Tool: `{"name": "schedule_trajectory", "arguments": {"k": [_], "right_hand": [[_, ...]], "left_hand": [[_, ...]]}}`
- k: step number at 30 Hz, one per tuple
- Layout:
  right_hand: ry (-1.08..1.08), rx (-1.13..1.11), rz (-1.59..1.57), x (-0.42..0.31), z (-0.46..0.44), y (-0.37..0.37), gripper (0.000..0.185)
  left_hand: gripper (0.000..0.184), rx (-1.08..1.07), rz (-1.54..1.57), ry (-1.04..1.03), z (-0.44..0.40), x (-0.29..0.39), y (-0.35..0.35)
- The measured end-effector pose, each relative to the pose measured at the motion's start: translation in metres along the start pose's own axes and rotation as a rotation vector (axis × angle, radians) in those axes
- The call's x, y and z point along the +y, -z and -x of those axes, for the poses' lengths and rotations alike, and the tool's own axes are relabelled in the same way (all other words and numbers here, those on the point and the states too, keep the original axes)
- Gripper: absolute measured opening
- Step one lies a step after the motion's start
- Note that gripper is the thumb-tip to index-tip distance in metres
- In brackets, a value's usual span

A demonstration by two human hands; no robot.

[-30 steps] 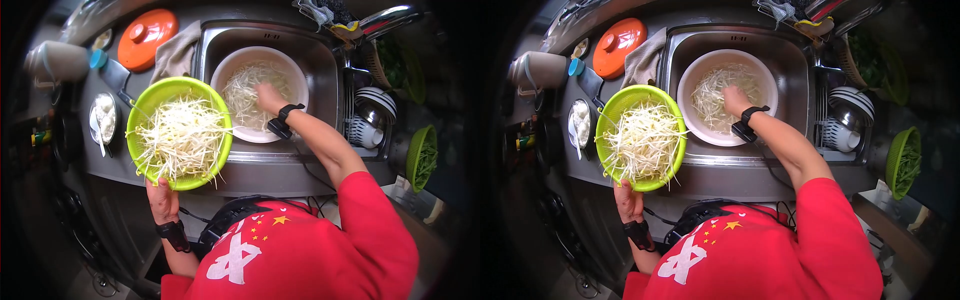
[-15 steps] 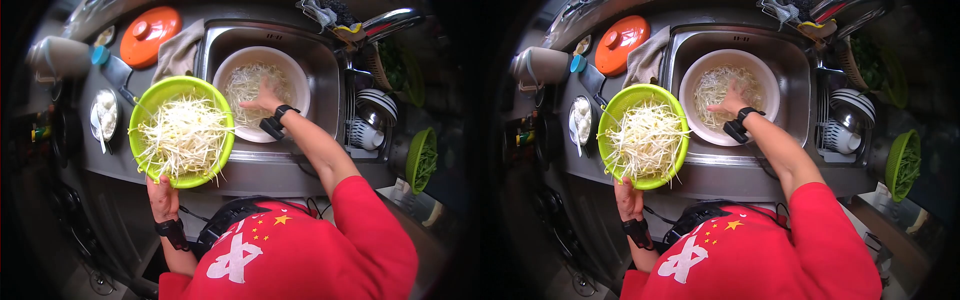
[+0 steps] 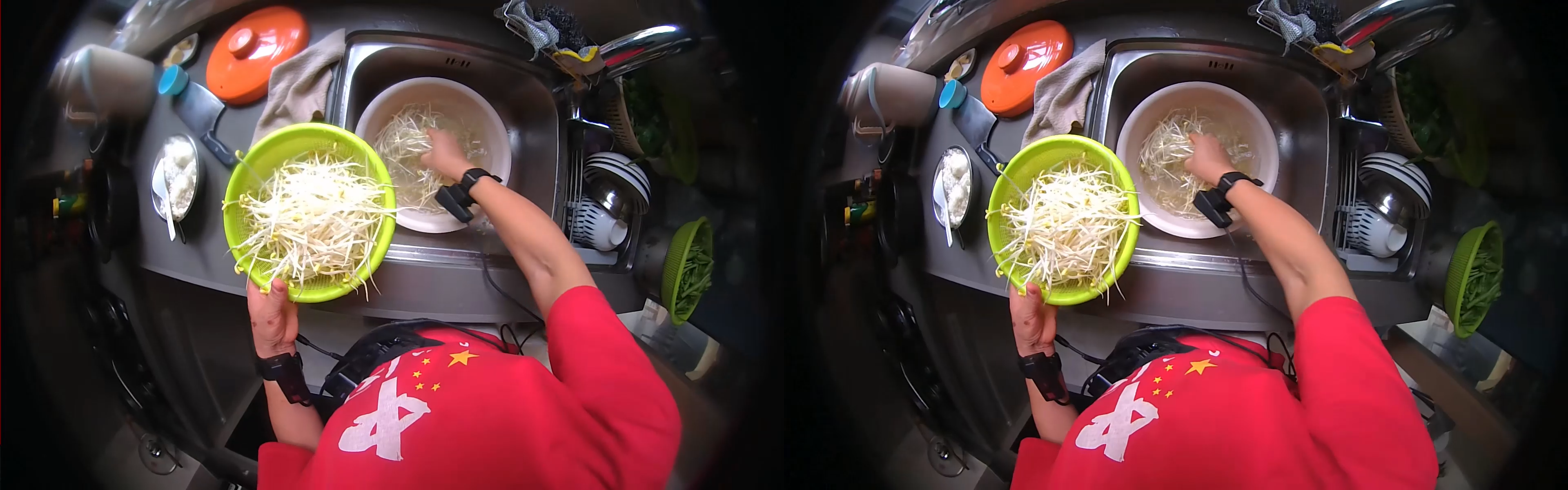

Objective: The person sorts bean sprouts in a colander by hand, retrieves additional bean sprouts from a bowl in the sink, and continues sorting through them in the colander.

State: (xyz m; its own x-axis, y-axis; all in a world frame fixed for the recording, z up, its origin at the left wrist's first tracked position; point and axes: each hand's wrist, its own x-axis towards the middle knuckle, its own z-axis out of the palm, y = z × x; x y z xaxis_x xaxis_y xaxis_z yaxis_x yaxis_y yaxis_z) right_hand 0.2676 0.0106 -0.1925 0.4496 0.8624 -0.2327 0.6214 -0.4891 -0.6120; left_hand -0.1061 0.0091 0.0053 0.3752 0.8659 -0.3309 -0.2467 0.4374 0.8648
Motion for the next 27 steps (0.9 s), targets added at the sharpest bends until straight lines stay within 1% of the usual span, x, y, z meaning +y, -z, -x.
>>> {"name": "schedule_trajectory", "arguments": {"k": [2,3,6,8,13,17,19,22,25,27], "right_hand": [[0.082,0.067,-0.07,0.006,0.005,0.014,0.044],[0.088,0.036,-0.137,0.0,0.012,0.031,0.047],[0.059,-0.006,-0.16,-0.007,0.022,0.061,0.048],[0.082,0.026,-0.147,0.003,0.023,0.066,0.046],[0.131,0.06,-0.157,-0.011,0.037,0.096,0.05],[0.229,0.125,-0.096,-0.01,0.039,0.104,0.05],[0.258,0.142,-0.051,-0.017,0.044,0.114,0.047],[0.294,0.151,-0.095,-0.032,0.056,0.129,0.047],[0.312,0.116,-0.083,-0.059,0.071,0.145,0.046],[0.363,0.116,-0.061,-0.065,0.077,0.145,0.047]], "left_hand": [[0.081,-0.002,-0.001,0.003,-0.003,-0.002,0.002],[0.08,0.012,0.03,0.035,-0.004,-0.003,0.003],[0.079,-0.005,0.029,0.062,-0.01,-0.003,-0.003],[0.077,-0.018,0.021,0.075,-0.014,-0.002,-0.009],[0.075,-0.045,0.0,0.108,-0.026,0.001,-0.026],[0.074,-0.059,-0.05,0.123,-0.035,0.004,-0.044],[0.071,-0.069,-0.098,0.128,-0.039,0.002,-0.051],[0.071,-0.092,-0.142,0.149,-0.046,-0.003,-0.059],[0.072,-0.112,-0.137,0.18,-0.051,-0.008,-0.064],[0.075,-0.12,-0.156,0.21,-0.055,-0.014,-0.069]]}}
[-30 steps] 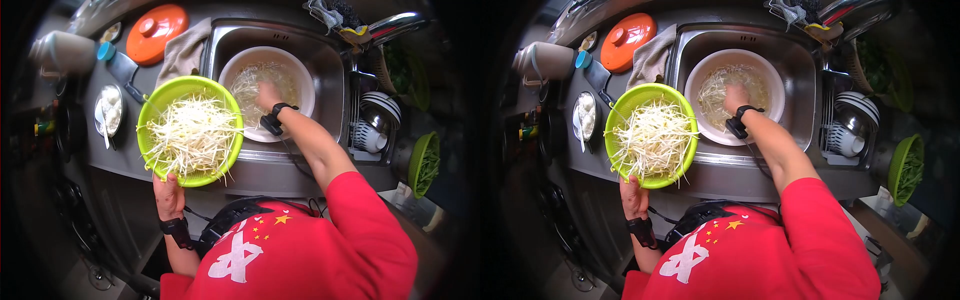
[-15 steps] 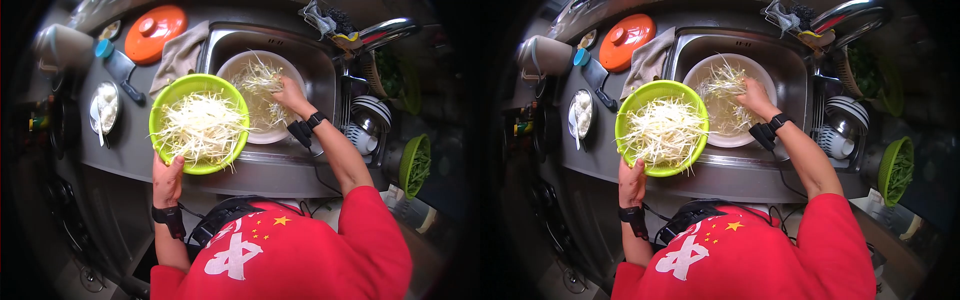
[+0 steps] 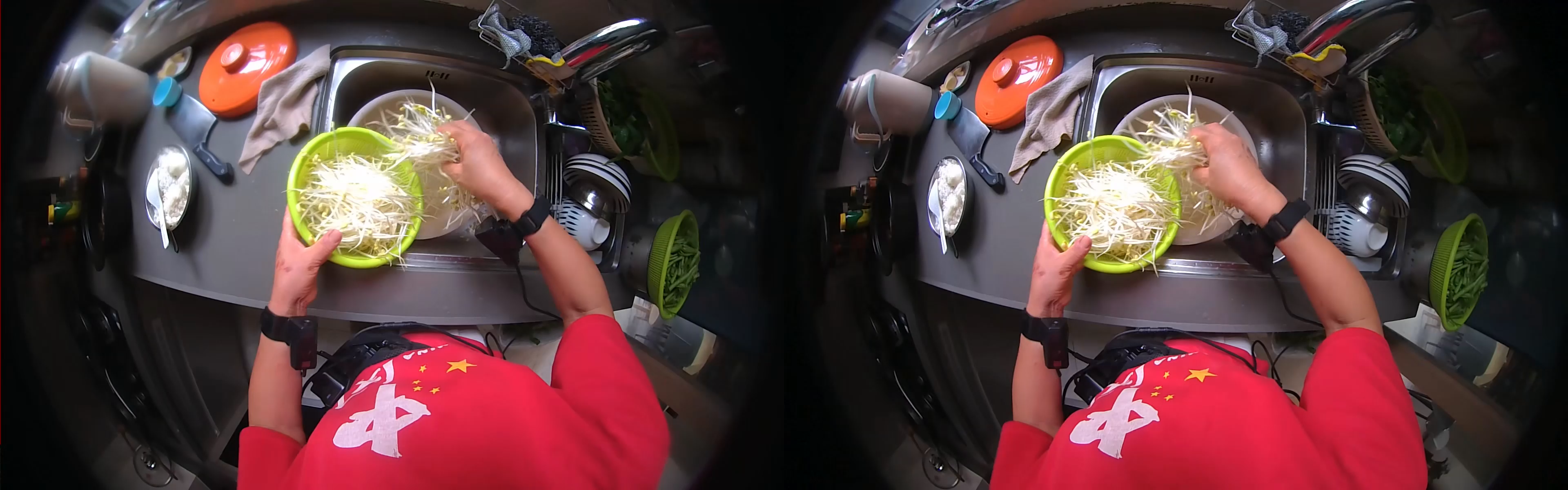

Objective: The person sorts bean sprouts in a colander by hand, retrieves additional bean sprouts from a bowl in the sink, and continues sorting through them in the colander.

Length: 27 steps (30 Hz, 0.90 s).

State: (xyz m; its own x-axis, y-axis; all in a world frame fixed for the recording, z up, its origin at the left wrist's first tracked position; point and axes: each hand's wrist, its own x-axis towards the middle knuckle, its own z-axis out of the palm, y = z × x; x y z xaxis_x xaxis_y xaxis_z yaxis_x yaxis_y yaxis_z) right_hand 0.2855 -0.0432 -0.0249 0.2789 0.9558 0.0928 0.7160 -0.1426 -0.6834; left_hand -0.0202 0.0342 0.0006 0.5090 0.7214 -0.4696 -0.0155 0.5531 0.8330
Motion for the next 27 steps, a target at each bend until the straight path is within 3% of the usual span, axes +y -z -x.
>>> {"name": "schedule_trajectory", "arguments": {"k": [7,8,19,27], "right_hand": [[0.118,-0.097,0.294,-0.058,0.016,-0.023,0.026],[0.131,-0.105,0.339,-0.063,0.018,-0.029,0.034],[0.514,-0.306,0.25,-0.066,0.014,-0.028,0.017],[0.398,-0.463,0.131,-0.062,0.005,0.006,0.064]], "left_hand": [[0.079,-0.122,0.083,0.043,-0.022,-0.026,-0.016],[0.079,-0.139,0.094,0.03,-0.023,-0.029,-0.019],[0.077,-0.236,0.182,0.02,-0.02,-0.047,-0.016],[0.073,-0.259,0.268,0.034,-0.025,-0.061,-0.005]]}}
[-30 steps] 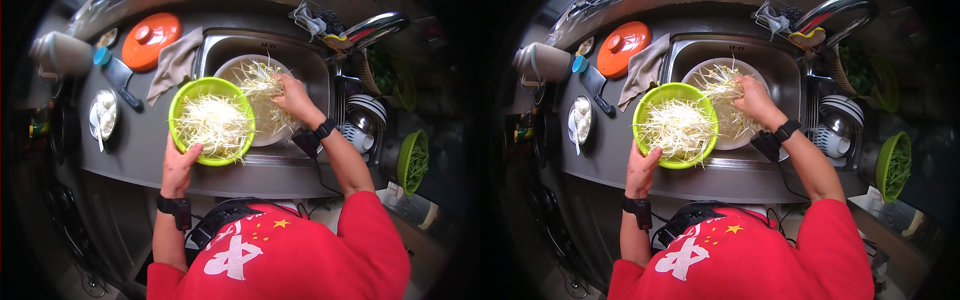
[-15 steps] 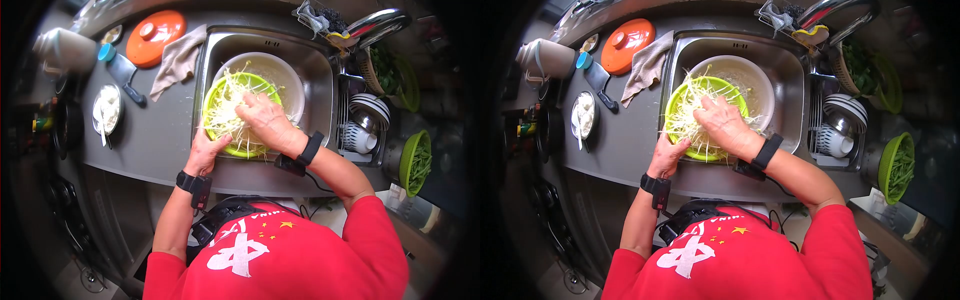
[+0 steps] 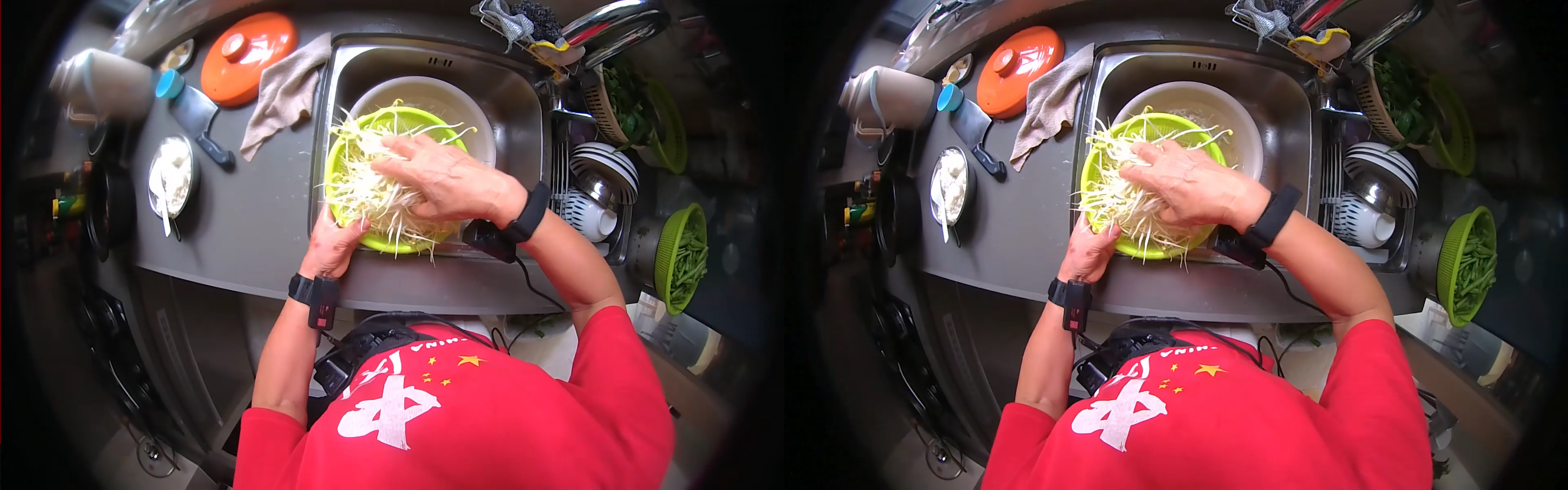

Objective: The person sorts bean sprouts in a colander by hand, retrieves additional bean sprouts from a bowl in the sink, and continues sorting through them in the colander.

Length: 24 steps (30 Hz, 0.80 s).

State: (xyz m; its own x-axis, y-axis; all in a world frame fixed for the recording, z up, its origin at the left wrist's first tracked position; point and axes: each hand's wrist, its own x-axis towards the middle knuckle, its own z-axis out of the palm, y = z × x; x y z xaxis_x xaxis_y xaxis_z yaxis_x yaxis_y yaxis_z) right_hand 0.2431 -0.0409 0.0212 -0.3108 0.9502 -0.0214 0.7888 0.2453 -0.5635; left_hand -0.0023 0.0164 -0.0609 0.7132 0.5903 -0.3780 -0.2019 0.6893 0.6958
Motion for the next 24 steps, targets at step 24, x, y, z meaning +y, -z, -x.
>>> {"name": "schedule_trajectory", "arguments": {"k": [24], "right_hand": [[0.039,0.304,0.138,0.041,-0.069,0.005,0.01]], "left_hand": [[0.079,-0.022,-0.021,0.035,-0.01,0.0,-0.018]]}}
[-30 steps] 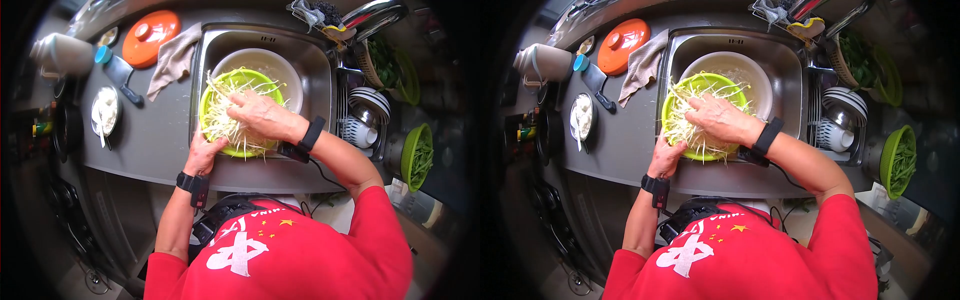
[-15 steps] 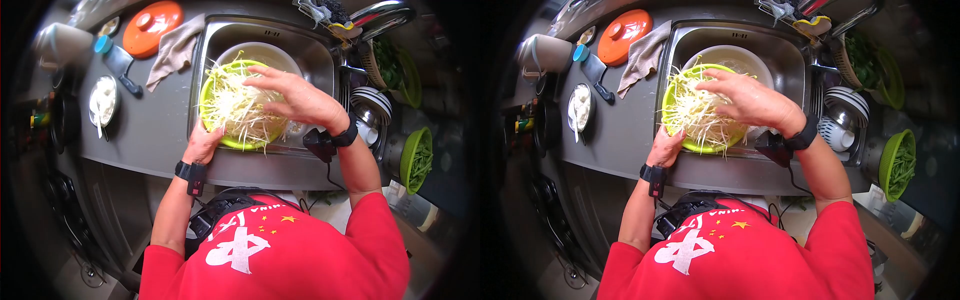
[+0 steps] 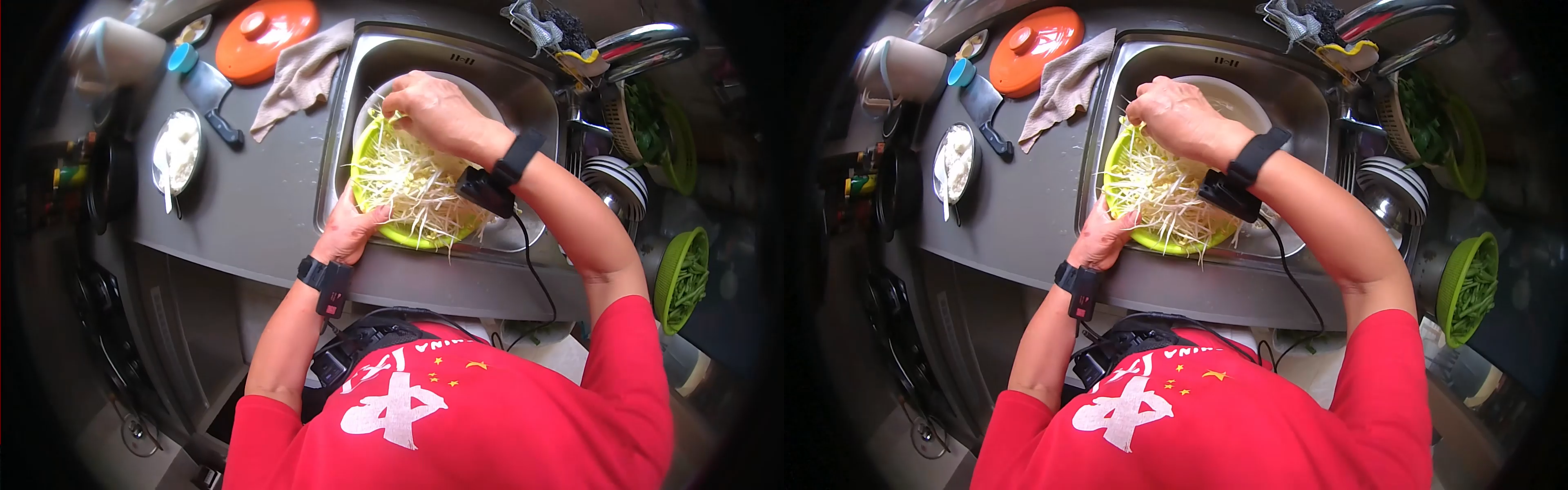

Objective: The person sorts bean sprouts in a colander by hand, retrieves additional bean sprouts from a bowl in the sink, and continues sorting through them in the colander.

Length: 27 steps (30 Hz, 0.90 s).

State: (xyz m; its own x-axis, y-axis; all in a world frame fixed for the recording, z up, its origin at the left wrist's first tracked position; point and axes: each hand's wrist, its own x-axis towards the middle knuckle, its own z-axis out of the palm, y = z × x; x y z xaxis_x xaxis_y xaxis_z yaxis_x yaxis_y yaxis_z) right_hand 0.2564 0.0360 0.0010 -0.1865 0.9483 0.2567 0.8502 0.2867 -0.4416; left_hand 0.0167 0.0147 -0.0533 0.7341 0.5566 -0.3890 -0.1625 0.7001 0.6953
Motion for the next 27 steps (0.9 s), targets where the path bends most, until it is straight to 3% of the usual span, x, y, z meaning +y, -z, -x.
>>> {"name": "schedule_trajectory", "arguments": {"k": [4,10,13,16,22,23,27], "right_hand": [[0.09,-0.066,0.125,0.006,-0.004,-0.011,0.014],[0.007,-0.141,0.023,0.008,-0.004,-0.01,0.012],[0.123,-0.122,0.064,0.01,-0.005,-0.013,0.014],[0.105,-0.188,0.11,0.011,-0.008,-0.013,0.015],[-0.016,-0.144,-0.019,0.022,-0.007,-0.013,0.009],[0.004,-0.043,-0.103,0.022,-0.005,-0.011,0.007],[-0.045,-0.012,-0.309,0.021,-0.002,0.005,0.009]], "left_hand": [[0.079,0.021,0.041,0.003,0.001,0.003,-0.004],[0.08,0.036,0.04,-0.01,0.0,0.0,0.001],[0.08,0.034,0.043,0.004,0.0,0.002,0.0],[0.08,0.023,0.042,0.004,-0.001,0.002,0.0],[0.08,0.019,0.026,0.009,0.001,0.004,0.001],[0.08,0.024,0.027,0.007,0.001,0.004,0.0],[0.08,0.051,0.039,0.005,0.002,0.003,0.005]]}}
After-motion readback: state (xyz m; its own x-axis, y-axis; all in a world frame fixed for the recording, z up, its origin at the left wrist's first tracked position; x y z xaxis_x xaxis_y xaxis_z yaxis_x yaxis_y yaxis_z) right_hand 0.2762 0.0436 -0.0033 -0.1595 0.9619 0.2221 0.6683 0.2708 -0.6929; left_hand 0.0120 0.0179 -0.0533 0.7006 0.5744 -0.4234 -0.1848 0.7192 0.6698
